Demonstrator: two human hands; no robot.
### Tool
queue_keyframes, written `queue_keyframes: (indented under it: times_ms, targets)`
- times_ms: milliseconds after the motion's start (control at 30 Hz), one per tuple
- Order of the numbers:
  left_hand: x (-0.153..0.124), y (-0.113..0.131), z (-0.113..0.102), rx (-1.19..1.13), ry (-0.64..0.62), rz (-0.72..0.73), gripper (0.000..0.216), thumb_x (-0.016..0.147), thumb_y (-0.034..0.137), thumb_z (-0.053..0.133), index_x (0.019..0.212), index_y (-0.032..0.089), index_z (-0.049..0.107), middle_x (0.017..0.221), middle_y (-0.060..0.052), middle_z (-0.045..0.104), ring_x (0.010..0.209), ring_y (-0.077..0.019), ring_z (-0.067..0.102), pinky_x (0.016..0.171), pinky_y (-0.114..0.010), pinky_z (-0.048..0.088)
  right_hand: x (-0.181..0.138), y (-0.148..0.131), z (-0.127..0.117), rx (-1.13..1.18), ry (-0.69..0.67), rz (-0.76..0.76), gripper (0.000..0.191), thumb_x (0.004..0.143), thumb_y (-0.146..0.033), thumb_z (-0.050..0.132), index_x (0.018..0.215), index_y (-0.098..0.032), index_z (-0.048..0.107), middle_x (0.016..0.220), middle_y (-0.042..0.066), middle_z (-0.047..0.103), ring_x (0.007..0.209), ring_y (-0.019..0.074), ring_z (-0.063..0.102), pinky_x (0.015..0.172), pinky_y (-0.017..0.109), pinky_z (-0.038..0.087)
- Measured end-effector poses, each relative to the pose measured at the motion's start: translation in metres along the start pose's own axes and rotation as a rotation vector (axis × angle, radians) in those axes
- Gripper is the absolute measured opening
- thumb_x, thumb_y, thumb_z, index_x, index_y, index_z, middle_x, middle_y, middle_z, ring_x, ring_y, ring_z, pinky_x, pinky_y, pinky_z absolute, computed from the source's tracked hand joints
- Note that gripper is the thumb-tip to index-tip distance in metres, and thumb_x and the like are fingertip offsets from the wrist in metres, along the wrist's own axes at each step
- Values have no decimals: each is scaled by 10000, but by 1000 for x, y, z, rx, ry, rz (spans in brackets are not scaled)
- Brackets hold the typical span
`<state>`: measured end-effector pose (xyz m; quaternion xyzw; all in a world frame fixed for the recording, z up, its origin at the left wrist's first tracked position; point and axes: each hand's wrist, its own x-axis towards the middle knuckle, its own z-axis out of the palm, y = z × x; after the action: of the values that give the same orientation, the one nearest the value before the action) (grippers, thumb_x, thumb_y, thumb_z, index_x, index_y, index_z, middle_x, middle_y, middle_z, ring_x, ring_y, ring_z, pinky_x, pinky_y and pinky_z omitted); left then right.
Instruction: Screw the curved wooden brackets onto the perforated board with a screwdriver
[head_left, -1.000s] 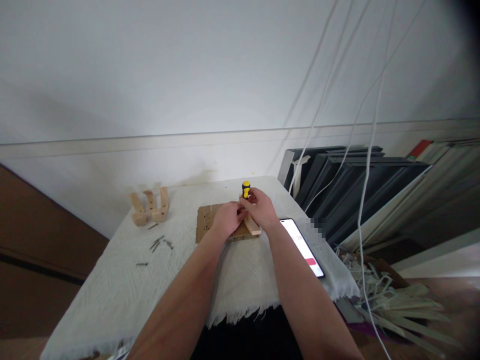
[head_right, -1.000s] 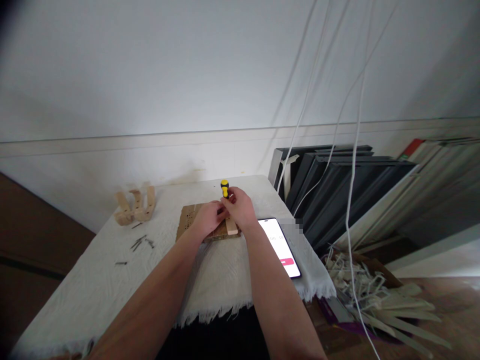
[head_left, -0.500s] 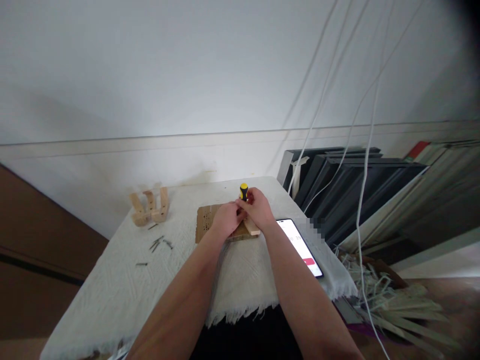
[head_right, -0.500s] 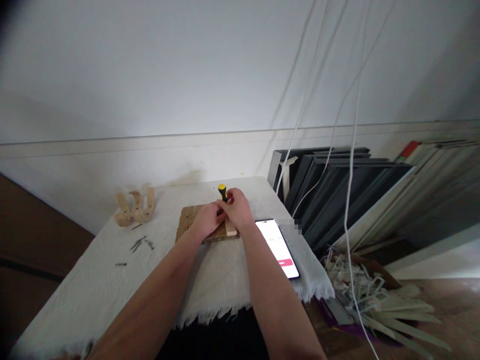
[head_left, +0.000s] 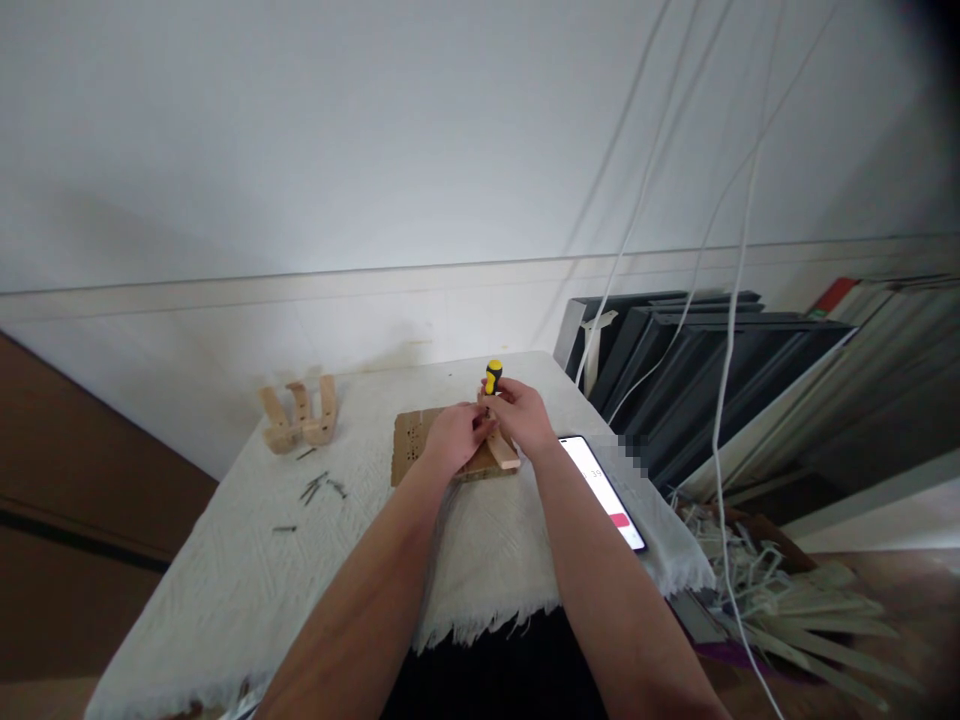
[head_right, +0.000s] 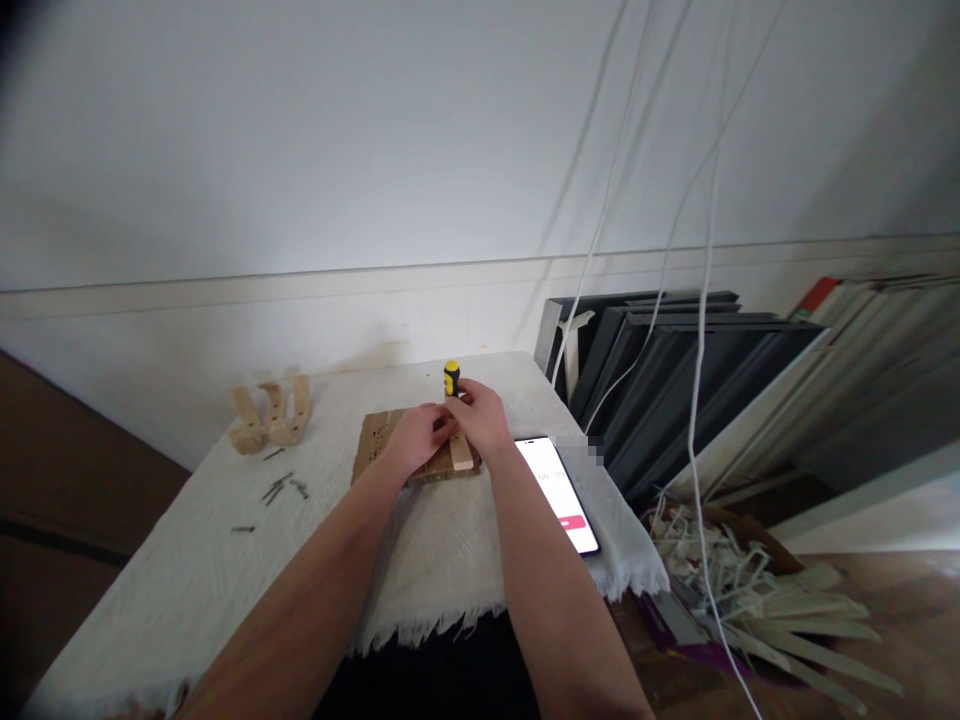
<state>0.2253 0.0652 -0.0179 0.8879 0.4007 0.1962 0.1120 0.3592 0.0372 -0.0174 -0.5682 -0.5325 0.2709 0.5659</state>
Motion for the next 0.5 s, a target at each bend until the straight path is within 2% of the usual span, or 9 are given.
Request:
queue_keyframes:
  times_ms: [133,333,500]
  targets:
    - [0,2,-2,10,-5,-4,337,912,427,473,890,169,688,871,-87,693,762,-195,630,682,-273,433,-1,-1,-1,-43,37,-1,222,717,-318,602,891,-202,675,734,-6,677,683,160,627,675,295,487]
    - [0,3,-3,11,-28,-40,348,909,432,479,904,155,690,896,-99,700,799,-198,639,721,-272,444,-2,-5,3,-5,65,106,324,676,-390,677,929,-201,603,740,12,678,673,175,640,621,300,499]
    - [1,2,-2,2,-23,-12,335,912,414,473,925,166,697,886,-93,697,794,-198,637,718,-272,443,-1,-1,1,-1,58,58,237,720,-344,606,911,-205,629,787,11,684,679,162,637,618,287,492]
